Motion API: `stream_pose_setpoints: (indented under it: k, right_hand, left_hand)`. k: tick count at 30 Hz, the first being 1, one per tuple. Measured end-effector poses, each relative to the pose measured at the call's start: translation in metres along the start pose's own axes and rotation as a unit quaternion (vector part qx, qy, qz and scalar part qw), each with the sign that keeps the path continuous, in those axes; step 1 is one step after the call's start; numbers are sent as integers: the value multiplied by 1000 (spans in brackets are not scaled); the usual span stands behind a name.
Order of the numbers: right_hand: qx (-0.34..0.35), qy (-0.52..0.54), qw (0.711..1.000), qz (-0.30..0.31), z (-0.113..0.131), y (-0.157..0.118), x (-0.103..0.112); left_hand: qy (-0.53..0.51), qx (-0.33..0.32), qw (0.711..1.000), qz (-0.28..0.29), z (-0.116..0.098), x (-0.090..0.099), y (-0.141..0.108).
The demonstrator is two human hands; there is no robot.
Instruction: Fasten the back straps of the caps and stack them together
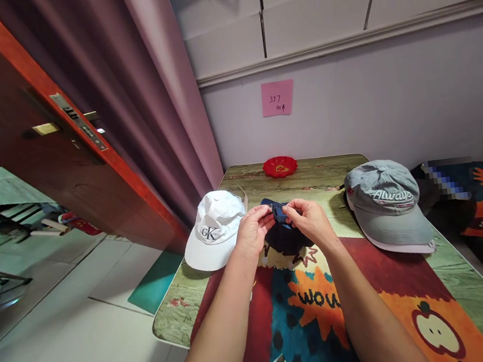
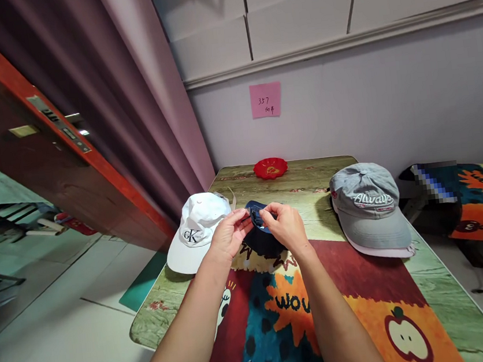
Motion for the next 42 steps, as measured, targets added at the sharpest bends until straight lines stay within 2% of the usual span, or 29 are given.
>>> stream_pose_setpoints:
  k: [5, 8, 11, 15, 19, 23, 27, 37, 42]
  right_hand:
    - [-3, 41, 999, 19, -4, 0, -4]
    - [-8, 49, 998, 25, -4, 0, -5]
    - [-5, 36, 999, 25, -3, 0, -4]
    - [6, 9, 1000, 25, 1, 0, 1]
    - [13, -12, 1000, 25, 4, 0, 4]
    - [17, -17, 1000, 5, 4, 0, 8]
    - [4, -29, 999, 13, 3, 0, 4]
    - [-46, 48, 997, 27, -9, -1, -4]
    - [-50, 65, 996, 28, -11, -1, -6]
  left_hand:
    - [32, -28, 999, -6, -3, -2, -4]
    - [33, -29, 999, -4, -1, -3, -4]
    - [48, -23, 998, -25, 2, -1, -5]
    - [58, 20, 997, -52, 8, 3, -4]
    - [45, 76, 995, -52, 15, 7, -1]
    - [23, 97, 995, -24, 17, 4, 0]
    - [7, 113, 993, -35, 21, 4, -2]
    - [31, 74, 996, -41, 18, -1, -4]
    - [38, 65, 996, -55, 16, -1, -5]
Point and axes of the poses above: each hand's wrist, its own y-axis towards the middle knuckle, its own x-axis out of the back of the hand, z = x × y, the point moved 10 cm from there along y, towards the middle knuckle, and after that the axes turned 12 degrees about x, right-handed, at the moved point
